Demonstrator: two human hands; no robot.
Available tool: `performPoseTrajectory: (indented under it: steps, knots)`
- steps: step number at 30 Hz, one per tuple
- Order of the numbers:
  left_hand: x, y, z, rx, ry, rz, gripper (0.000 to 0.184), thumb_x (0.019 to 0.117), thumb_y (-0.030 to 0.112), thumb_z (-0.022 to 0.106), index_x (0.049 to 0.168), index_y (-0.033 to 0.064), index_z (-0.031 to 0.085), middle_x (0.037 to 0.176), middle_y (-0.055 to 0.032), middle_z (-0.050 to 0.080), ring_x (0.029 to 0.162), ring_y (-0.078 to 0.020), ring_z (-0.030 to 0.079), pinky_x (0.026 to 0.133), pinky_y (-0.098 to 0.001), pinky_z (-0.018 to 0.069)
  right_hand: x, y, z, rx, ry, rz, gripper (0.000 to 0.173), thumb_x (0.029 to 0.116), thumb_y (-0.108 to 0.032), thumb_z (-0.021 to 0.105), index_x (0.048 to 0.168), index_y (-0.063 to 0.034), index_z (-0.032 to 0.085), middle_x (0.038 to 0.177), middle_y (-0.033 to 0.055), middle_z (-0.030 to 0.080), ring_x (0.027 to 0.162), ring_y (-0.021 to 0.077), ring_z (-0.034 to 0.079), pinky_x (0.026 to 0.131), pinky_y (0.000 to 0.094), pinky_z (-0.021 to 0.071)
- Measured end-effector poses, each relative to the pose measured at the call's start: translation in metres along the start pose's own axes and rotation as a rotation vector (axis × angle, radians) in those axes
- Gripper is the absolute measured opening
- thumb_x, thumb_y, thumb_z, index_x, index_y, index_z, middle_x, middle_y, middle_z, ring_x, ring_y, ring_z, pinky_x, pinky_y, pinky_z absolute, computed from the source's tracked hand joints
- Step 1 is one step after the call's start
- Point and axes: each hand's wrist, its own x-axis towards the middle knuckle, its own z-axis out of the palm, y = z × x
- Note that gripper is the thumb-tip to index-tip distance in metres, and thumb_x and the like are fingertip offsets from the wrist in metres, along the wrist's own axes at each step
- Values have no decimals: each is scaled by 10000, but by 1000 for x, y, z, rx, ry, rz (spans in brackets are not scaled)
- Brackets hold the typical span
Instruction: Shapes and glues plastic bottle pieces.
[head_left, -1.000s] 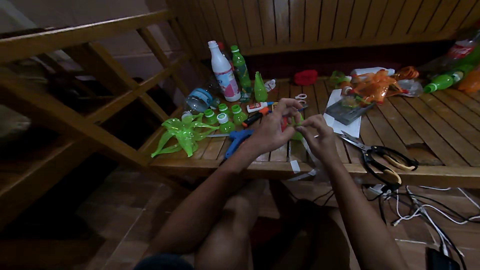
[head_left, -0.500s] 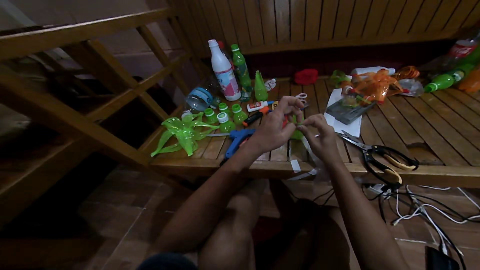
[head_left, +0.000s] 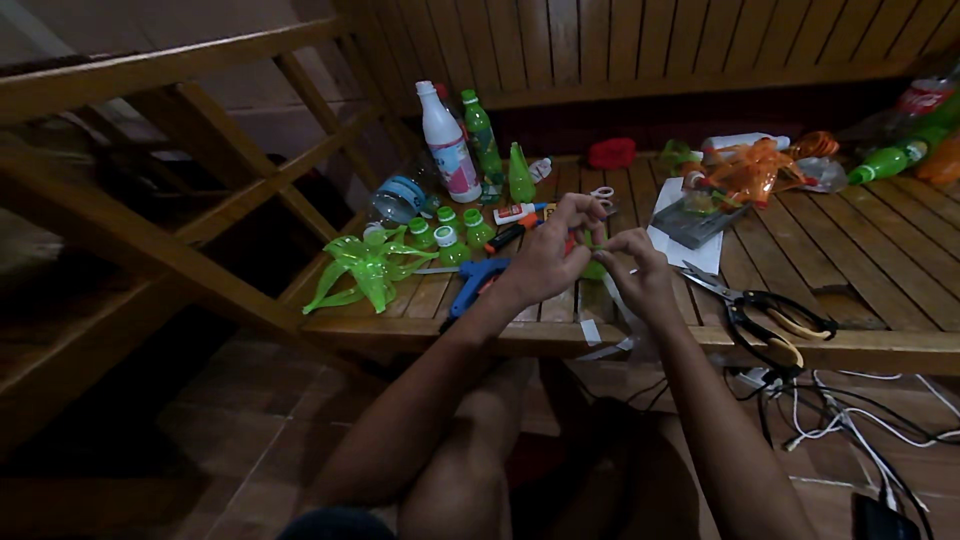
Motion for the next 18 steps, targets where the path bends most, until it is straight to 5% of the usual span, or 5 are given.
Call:
performPoseTrajectory:
  steps: [18]
  knots:
    - [0,0,-1,-9,0,6,376,890,-22,514,1265,-28,521,1042,-67,651,927,-109,605,823,-269,505,0,0,1,9,5,1,112,935,-89,695,969,15,721,987,121,701,997,240,628,917,443,481]
